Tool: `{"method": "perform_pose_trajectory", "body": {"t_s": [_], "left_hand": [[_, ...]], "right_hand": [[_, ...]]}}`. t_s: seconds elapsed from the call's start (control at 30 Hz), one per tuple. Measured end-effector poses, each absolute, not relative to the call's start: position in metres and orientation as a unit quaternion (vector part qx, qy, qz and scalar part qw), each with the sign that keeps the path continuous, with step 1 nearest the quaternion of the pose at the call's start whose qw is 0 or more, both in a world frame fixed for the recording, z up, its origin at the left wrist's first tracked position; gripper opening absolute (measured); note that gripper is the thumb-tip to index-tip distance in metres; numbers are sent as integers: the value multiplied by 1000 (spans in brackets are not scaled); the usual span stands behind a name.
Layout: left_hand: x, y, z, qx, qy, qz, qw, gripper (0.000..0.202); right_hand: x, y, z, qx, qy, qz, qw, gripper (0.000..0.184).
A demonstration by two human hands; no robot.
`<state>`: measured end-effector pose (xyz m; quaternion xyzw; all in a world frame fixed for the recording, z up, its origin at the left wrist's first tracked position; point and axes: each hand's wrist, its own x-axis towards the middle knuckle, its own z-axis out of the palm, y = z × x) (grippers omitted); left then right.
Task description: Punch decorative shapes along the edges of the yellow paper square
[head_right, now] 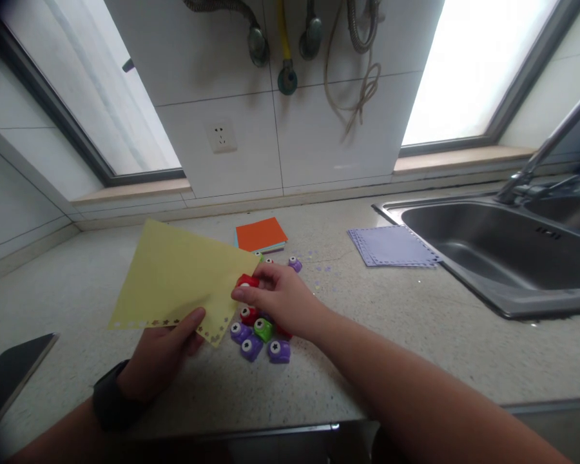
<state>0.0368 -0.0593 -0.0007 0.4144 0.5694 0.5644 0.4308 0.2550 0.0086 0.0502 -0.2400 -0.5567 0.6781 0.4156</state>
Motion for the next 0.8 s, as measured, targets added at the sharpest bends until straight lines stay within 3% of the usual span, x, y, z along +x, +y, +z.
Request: {"method": "perform_pose_trajectory", "body": {"t_s": [0.3, 0.57, 0.8], "left_hand": [[43, -64, 14, 525, 637, 480, 295, 59], [49, -64, 19, 488, 578, 537, 373, 31], [54, -65, 26, 482, 542, 552, 412, 24]], "right_hand": [[255, 4, 44, -289, -557, 697, 346, 35], [255, 4, 39, -264, -544, 736, 305, 33], [255, 2, 37, -241, -540, 756, 280, 29]]}}
